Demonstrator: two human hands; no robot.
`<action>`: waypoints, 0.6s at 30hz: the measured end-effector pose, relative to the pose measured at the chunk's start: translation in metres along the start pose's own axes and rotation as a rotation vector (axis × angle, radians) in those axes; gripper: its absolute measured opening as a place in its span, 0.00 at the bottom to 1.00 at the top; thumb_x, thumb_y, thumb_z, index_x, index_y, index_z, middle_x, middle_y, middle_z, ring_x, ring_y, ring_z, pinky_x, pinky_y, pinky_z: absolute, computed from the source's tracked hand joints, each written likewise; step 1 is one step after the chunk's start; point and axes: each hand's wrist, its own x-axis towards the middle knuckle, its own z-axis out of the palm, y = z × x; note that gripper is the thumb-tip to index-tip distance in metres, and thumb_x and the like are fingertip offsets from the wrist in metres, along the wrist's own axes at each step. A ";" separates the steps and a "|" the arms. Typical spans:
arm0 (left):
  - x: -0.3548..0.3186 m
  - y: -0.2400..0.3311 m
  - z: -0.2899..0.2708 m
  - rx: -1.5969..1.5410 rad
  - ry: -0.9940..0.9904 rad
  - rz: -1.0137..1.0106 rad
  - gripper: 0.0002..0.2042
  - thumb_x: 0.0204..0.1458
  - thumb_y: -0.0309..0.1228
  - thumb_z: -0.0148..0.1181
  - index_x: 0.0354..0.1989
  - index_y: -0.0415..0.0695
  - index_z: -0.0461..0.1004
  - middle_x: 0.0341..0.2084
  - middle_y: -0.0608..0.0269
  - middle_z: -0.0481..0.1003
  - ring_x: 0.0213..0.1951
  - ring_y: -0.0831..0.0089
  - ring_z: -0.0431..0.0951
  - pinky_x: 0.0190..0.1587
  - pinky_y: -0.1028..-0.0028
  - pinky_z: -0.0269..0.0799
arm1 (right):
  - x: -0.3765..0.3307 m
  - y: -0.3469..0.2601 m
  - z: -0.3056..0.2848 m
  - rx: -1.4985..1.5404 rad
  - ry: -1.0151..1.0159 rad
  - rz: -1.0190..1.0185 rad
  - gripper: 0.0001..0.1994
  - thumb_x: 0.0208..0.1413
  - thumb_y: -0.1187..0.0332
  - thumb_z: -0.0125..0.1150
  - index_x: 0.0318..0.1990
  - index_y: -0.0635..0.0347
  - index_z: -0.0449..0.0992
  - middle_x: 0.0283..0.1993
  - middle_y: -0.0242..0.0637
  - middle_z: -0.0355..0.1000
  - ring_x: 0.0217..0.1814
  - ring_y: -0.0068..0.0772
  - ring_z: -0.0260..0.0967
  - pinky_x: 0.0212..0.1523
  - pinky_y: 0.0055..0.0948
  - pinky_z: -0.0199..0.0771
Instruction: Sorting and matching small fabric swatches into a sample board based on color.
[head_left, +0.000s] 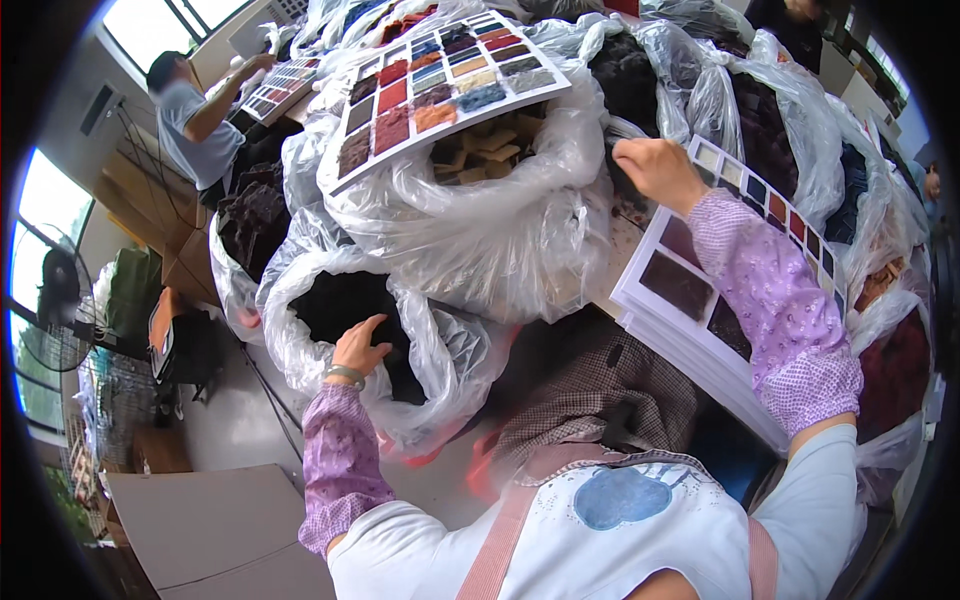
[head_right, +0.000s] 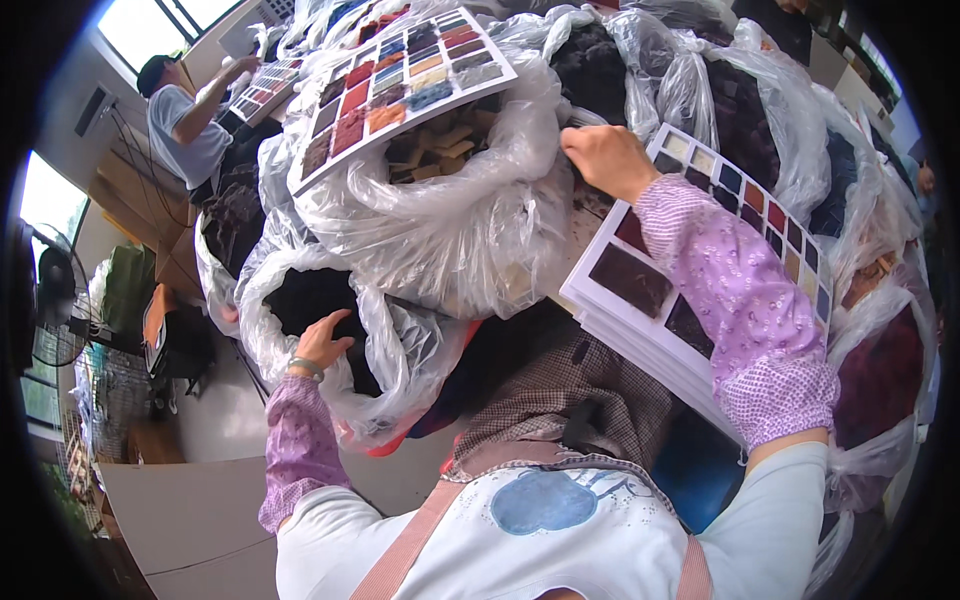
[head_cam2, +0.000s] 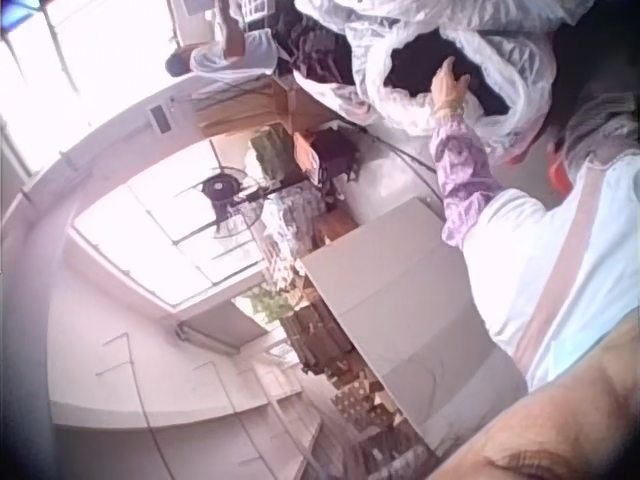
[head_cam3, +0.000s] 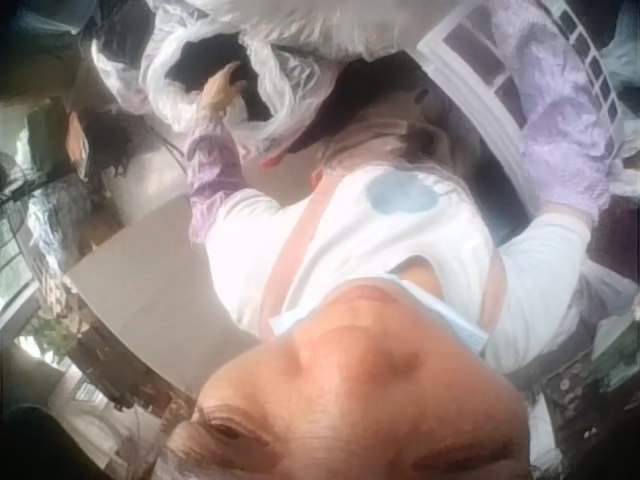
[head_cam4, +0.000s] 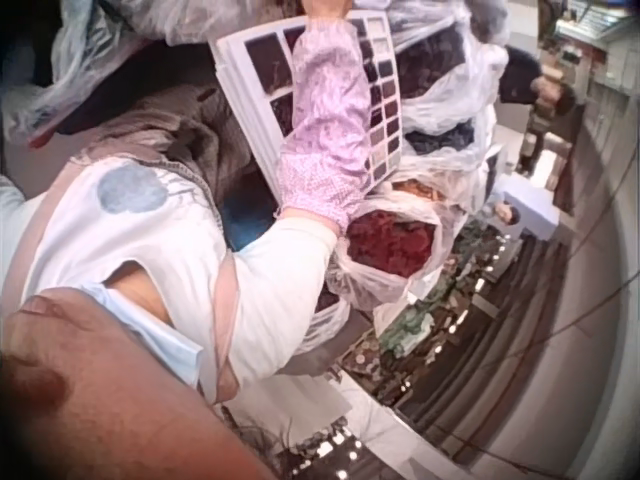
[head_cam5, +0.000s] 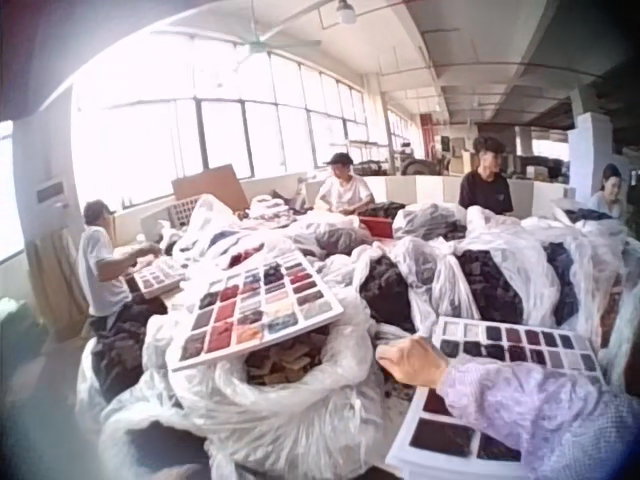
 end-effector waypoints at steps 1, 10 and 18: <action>0.004 -0.008 0.019 0.123 -0.095 -0.018 0.31 0.36 0.37 0.61 0.52 0.49 0.59 0.41 0.50 0.68 0.45 0.53 0.68 0.46 0.63 0.65 | 0.017 -0.029 0.012 -0.033 -0.010 -0.069 0.03 0.46 0.71 0.50 0.26 0.57 0.69 0.23 0.40 0.70 0.29 0.44 0.69 0.29 0.38 0.69; 0.011 0.003 0.031 -0.110 0.170 0.017 0.26 0.34 0.35 0.63 0.47 0.49 0.64 0.31 0.50 0.73 0.36 0.54 0.72 0.37 0.63 0.67 | 0.091 -0.069 0.108 -0.456 -0.067 -0.154 0.05 0.45 0.69 0.49 0.25 0.53 0.73 0.24 0.33 0.73 0.28 0.31 0.73 0.25 0.32 0.71; 0.011 0.051 -0.058 -0.712 0.578 0.074 0.13 0.51 0.36 0.53 0.40 0.41 0.71 0.29 0.67 0.73 0.26 0.84 0.69 0.23 0.87 0.61 | 0.065 -0.055 0.017 -0.286 0.155 -0.327 0.01 0.42 0.71 0.49 0.25 0.52 0.67 0.22 0.29 0.67 0.26 0.27 0.71 0.23 0.27 0.70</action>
